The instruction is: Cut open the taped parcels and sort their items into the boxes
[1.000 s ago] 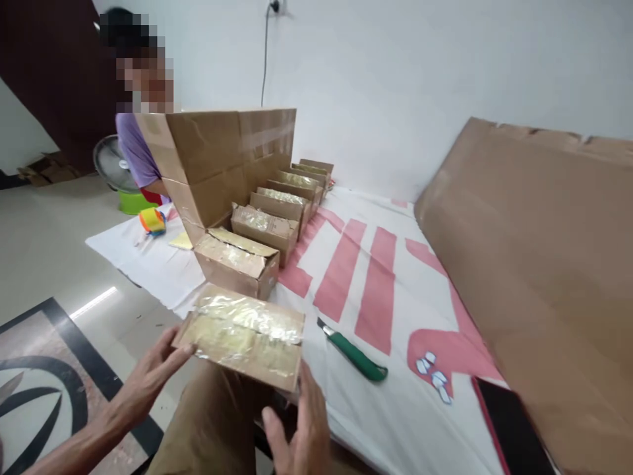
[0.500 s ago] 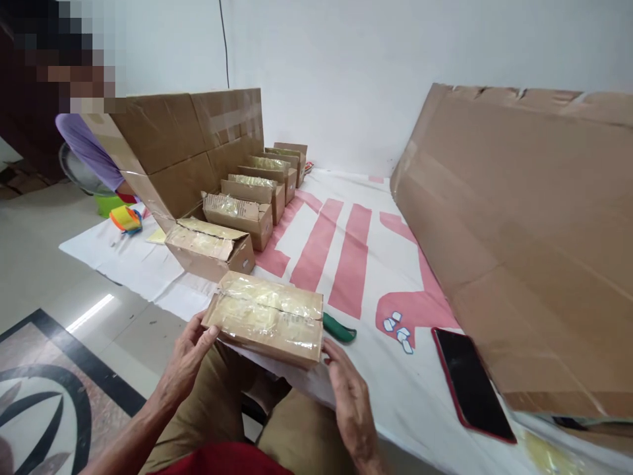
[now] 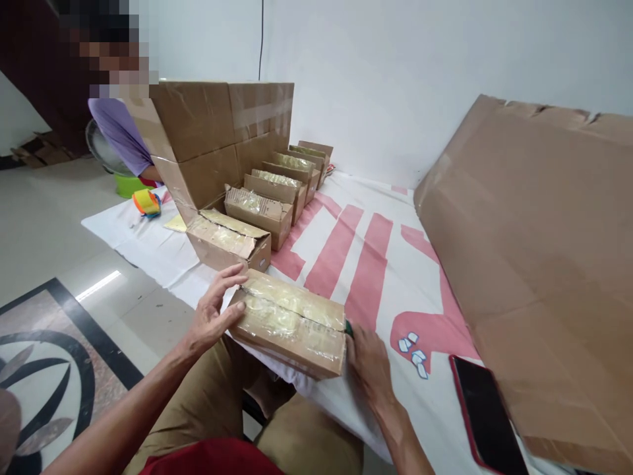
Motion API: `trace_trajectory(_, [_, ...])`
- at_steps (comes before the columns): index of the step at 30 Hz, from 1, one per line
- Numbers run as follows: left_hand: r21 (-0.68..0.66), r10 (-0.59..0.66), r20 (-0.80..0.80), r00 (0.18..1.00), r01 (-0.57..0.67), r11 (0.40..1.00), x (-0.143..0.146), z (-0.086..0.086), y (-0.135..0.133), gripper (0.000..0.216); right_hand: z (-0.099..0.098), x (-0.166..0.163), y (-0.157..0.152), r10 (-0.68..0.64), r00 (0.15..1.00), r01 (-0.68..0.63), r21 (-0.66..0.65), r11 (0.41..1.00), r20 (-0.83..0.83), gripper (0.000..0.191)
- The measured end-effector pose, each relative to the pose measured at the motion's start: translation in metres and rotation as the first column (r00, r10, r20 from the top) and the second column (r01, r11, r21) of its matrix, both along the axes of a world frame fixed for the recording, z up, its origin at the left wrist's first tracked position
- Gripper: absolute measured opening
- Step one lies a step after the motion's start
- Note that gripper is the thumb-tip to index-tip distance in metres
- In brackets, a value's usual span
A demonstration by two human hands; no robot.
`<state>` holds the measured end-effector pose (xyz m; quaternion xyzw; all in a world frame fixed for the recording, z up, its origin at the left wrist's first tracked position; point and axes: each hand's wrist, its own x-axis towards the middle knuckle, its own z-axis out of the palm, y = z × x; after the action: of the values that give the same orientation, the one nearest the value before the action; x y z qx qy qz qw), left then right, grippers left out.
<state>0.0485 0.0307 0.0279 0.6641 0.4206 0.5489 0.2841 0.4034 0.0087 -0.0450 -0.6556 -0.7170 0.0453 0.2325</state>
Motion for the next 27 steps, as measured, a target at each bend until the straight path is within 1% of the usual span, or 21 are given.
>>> trace_trajectory(2, [-0.053,-0.041,0.030,0.999,0.042,0.998,0.003,-0.005,0.008,0.037,0.016,0.015,-0.009,-0.127,0.986,0.129,0.005,0.992,-0.105,0.046])
trace_trajectory(3, [-0.086,-0.055,0.052,0.997,0.059,0.995,0.004,-0.009,0.010,0.036,0.028,0.022,-0.015,-0.198,0.963,0.199,-0.014,0.980,-0.181,0.048])
trace_trajectory(5, [-0.141,-0.061,0.102,0.993,0.075,0.987,0.007,-0.016,0.012,0.036,0.061,0.028,-0.026,-0.301,0.903,0.295,-0.068,0.953,-0.307,0.050])
trace_trajectory(6, [-0.158,-0.054,0.126,0.991,0.074,0.985,0.008,-0.019,0.012,0.036,0.079,0.026,-0.030,-0.305,0.895,0.296,-0.078,0.952,-0.325,0.051])
trace_trajectory(7, [-0.171,-0.046,0.145,0.988,0.071,0.983,0.009,-0.021,0.012,0.037,0.099,0.020,-0.034,-0.289,0.903,0.289,-0.048,0.956,-0.317,0.048])
trace_trajectory(8, [-0.185,-0.041,0.160,0.986,0.071,0.980,0.009,-0.023,0.011,0.039,0.117,0.010,-0.035,-0.239,0.929,0.248,-0.004,0.969,-0.284,0.044])
trace_trajectory(9, [-0.203,-0.040,0.172,0.984,0.075,0.976,0.010,-0.023,0.010,0.041,0.133,-0.004,-0.035,-0.135,0.963,0.139,0.004,0.990,-0.233,0.040])
trace_trajectory(10, [-0.224,-0.043,0.184,0.982,0.084,0.971,0.010,-0.023,0.010,0.043,0.146,-0.020,-0.033,-0.003,0.981,0.007,0.023,1.000,-0.195,0.035])
trace_trajectory(11, [-0.247,-0.046,0.197,0.979,0.095,0.964,0.011,-0.022,0.010,0.045,0.156,-0.037,-0.030,0.124,0.981,-0.117,0.049,0.992,-0.151,0.033])
trace_trajectory(13, [-0.287,-0.043,0.221,0.974,0.107,0.952,0.011,-0.021,0.010,0.050,0.165,-0.070,-0.020,0.340,0.940,-0.334,0.095,0.938,-0.044,0.031])
trace_trajectory(14, [-0.298,-0.037,0.230,0.973,0.107,0.948,0.011,-0.021,0.010,0.052,0.165,-0.084,-0.014,0.407,0.913,-0.406,0.109,0.907,0.014,0.031])
trace_trajectory(16, [-0.306,-0.029,0.241,0.970,0.104,0.946,0.011,-0.020,0.010,0.055,0.162,-0.102,-0.004,0.472,0.873,-0.485,0.114,0.867,0.119,0.031])
trace_trajectory(19, [-0.304,-0.032,0.249,0.968,0.109,0.946,0.011,-0.021,0.011,0.058,0.156,-0.112,0.008,0.499,0.839,-0.527,0.096,0.844,0.218,0.032])
trace_trajectory(23, [-0.314,-0.038,0.252,0.967,0.119,0.942,0.010,-0.021,0.010,0.059,0.157,-0.114,0.012,0.509,0.803,-0.552,0.065,0.832,0.309,0.033])
trace_trajectory(27, [-0.332,-0.039,0.259,0.965,0.127,0.935,0.010,-0.020,0.010,0.061,0.161,-0.121,0.011,0.471,0.769,-0.517,-0.013,0.856,0.431,0.023])
